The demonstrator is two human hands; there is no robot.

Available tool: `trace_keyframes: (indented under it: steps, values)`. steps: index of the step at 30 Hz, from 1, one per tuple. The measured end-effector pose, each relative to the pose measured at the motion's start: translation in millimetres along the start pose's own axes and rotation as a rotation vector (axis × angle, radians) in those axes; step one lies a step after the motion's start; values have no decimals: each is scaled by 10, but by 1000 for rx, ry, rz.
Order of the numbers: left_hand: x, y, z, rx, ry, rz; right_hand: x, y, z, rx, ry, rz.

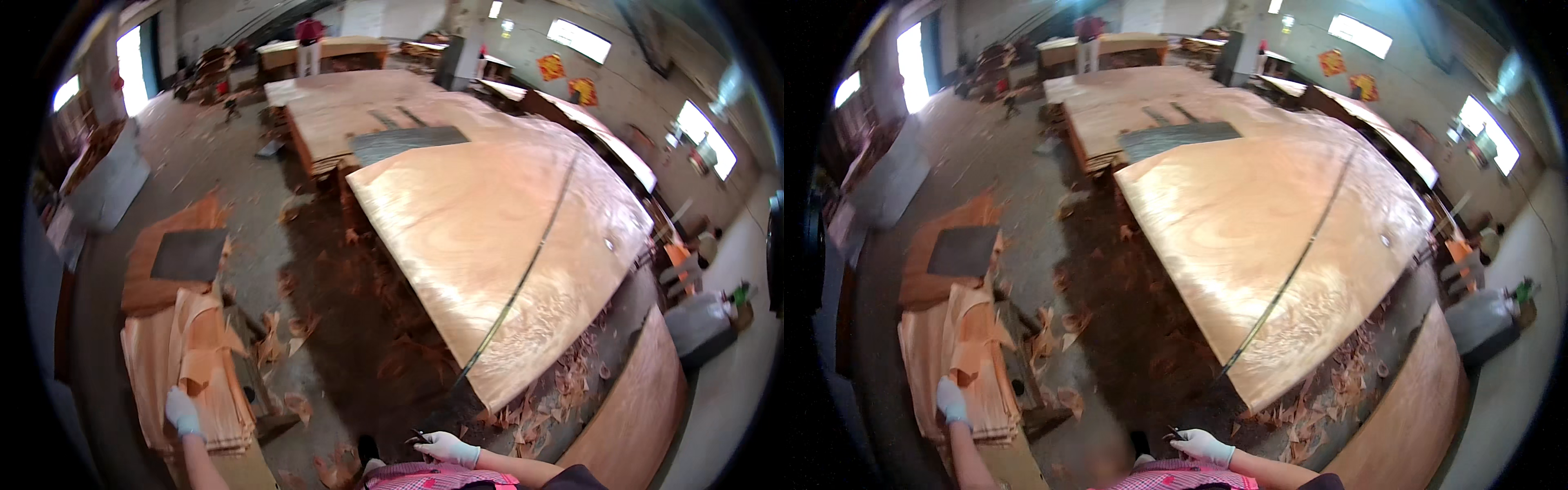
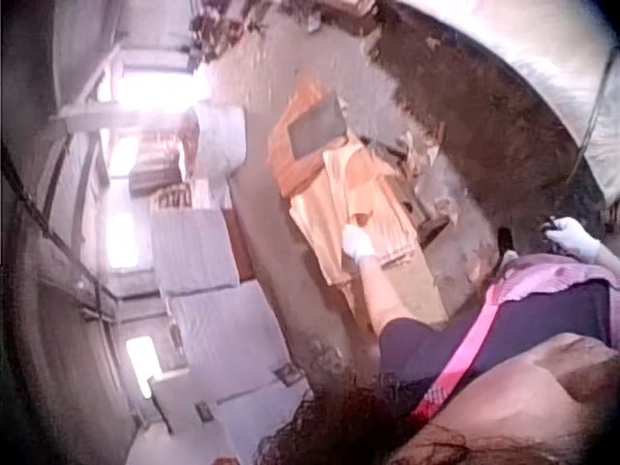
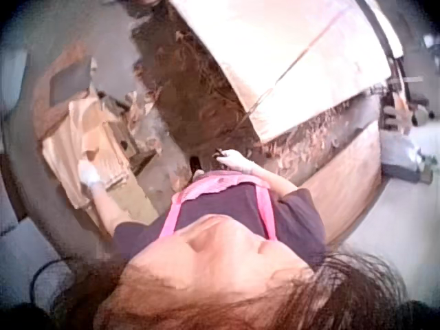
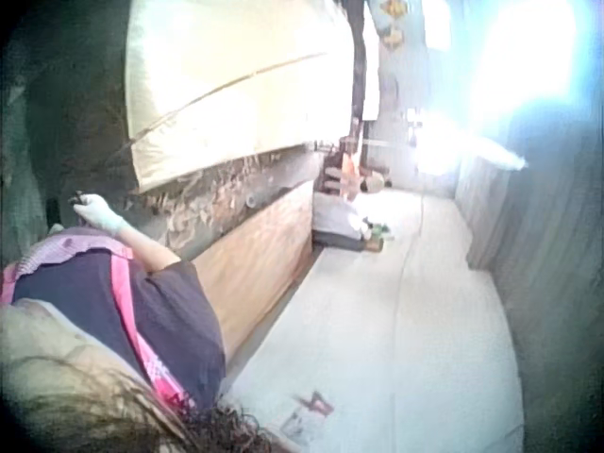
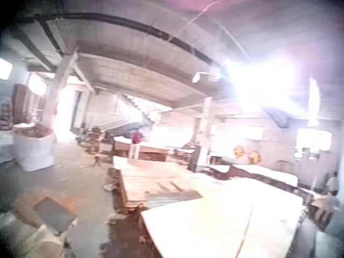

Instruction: The person cuts a piece of wood veneer using a knife on a large workshop table. The person then moves a large wooden sheet from one stack to another before returning to the table to cut another shape from a second piece of veneer with the knife.

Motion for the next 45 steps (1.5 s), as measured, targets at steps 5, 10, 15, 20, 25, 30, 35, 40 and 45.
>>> trace_keyframes:
  steps: [5,10,15,20,25,30,35,40,45]
  values:
    - [238,-626,1038,-757,-111,9,-60,-384,264,156,-60,51]
    - [151,-2181,1543,-1946,21,174,-473,-859,909,444,-142,43]
    - [-560,-3944,2380,-2097,160,-168,-943,-1614,1834,540,-273,151]
    - [-1174,-5534,2863,-2226,375,-176,-1632,-2504,2809,762,-487,145]
    - [-2046,-7403,2878,-2287,562,-327,-2442,-3658,3751,904,-770,74]
    - [-2718,-8905,3145,-2363,698,-447,-2661,-4528,4189,1599,-887,174]
    - [-2747,-10420,2303,-1988,414,-715,-2487,-4926,4809,1838,-818,196]
    - [-3126,-12067,1683,-2274,806,-124,-2516,-5253,6083,1862,-893,254]
    - [-2634,-13174,1708,-2189,599,-88,-2870,-4702,7739,1725,-906,300]
Point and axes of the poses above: each hand's wrist, its own x-axis towards the middle knuckle, its own z-axis out of the back of the hand, y = z × x, the point moved 4 cm from there along x, towards the middle knuckle, and after that the axes turned 2 degrees about -z, right-handed, at the moved point
